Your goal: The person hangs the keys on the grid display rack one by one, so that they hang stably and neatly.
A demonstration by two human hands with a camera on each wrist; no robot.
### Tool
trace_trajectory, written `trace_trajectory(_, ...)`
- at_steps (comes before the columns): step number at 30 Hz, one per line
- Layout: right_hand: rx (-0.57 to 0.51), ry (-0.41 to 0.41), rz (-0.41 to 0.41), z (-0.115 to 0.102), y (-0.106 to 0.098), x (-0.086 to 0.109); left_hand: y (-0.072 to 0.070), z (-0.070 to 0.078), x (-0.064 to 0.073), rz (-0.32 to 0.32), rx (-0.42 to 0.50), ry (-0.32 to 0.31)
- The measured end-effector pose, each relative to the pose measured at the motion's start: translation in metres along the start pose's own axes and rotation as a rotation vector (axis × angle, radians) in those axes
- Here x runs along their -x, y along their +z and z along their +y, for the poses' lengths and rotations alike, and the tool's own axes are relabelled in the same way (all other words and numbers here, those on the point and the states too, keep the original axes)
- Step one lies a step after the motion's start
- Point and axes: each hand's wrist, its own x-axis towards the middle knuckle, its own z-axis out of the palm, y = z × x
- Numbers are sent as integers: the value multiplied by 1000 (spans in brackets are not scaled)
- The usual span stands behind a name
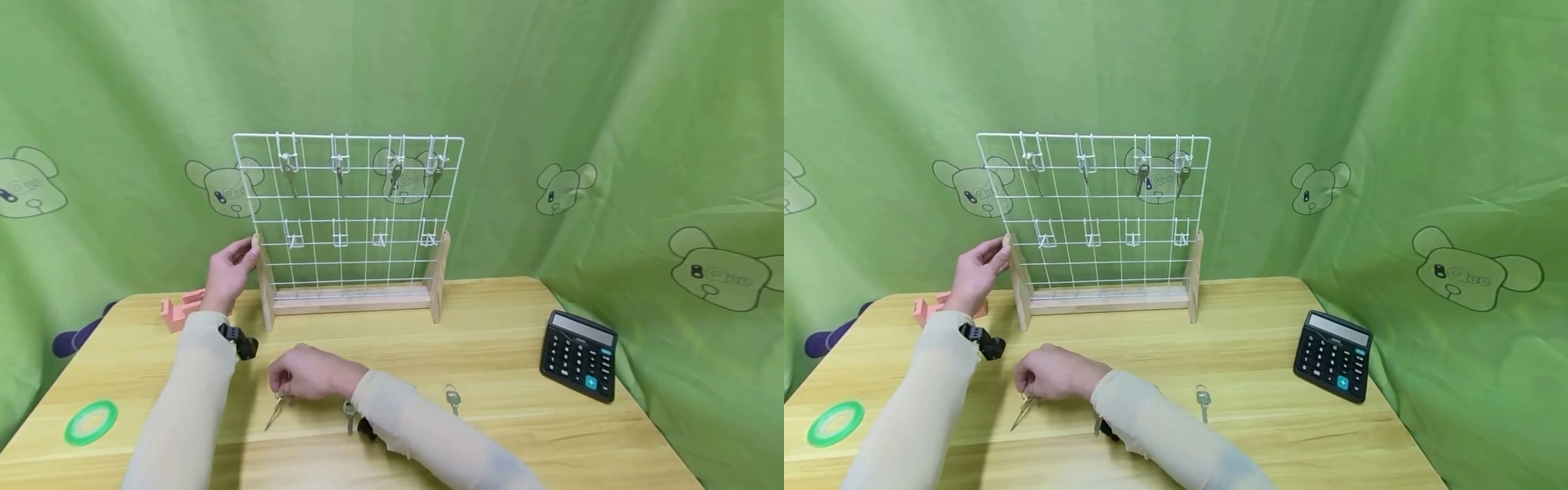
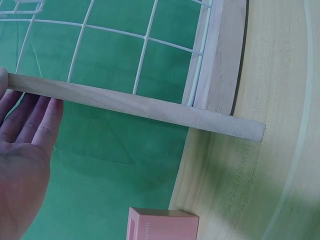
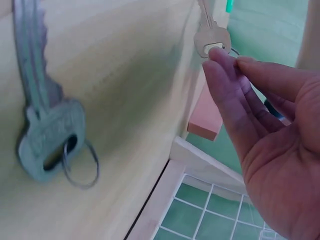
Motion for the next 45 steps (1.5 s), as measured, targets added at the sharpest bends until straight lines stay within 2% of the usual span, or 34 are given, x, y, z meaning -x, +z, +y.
trace_trajectory(5,-67,7,51,3,-9,7,1,-1,0,4,0,2)
trace_trajectory(11,-81,-24,119,9,-21,11,1,1,1,7,3,0)
trace_trajectory(27,-219,12,237,14,-49,20,1,-1,0,4,-6,-4)
trace_trajectory(32,-299,26,309,14,-59,20,1,-1,0,6,-9,-2)
trace_trajectory(39,-304,49,396,16,-72,16,2,-2,0,12,-12,4)
trace_trajectory(45,-376,34,441,19,-79,11,2,-2,0,17,-15,13)
